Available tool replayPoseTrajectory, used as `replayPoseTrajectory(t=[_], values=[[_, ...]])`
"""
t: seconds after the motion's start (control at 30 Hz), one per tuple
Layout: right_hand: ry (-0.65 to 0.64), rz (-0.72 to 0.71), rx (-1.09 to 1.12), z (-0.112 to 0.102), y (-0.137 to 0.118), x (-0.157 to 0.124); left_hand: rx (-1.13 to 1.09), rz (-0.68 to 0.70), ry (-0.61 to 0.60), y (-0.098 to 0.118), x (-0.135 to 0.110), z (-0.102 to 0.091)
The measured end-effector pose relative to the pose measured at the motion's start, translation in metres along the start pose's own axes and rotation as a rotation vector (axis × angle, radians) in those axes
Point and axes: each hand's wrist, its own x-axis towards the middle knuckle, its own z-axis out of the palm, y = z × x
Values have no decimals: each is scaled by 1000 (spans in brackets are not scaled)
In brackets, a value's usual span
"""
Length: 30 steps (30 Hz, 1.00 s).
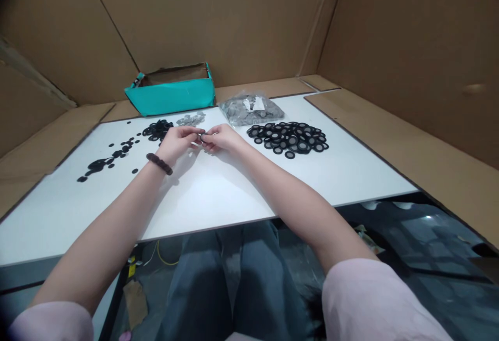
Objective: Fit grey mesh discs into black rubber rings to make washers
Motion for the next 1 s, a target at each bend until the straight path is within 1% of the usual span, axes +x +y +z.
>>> replayPoseTrajectory(t=[0.2,0.33,0.5,0.57,0.67,0.8,0.9,1.0], values=[[-18,-88,-197,-3,2,0,102,1,-30,-8,4,-2],[-31,-126,-217,-9,3,4,78,-9,-25,-11,6,-3],[-2,-147,-243,-12,0,5,19,-62,-18,-3,1,-1],[28,-139,-218,-10,0,3,-13,-87,2,-2,-1,0],[55,-100,-122,-4,0,0,-75,-96,39,-2,-2,2],[75,-50,44,0,-2,-3,-87,-32,72,-4,0,3],[36,-9,81,-1,-4,-2,-67,-6,84,-4,2,3],[-13,34,40,-2,-4,-1,-31,7,82,-4,3,2]])
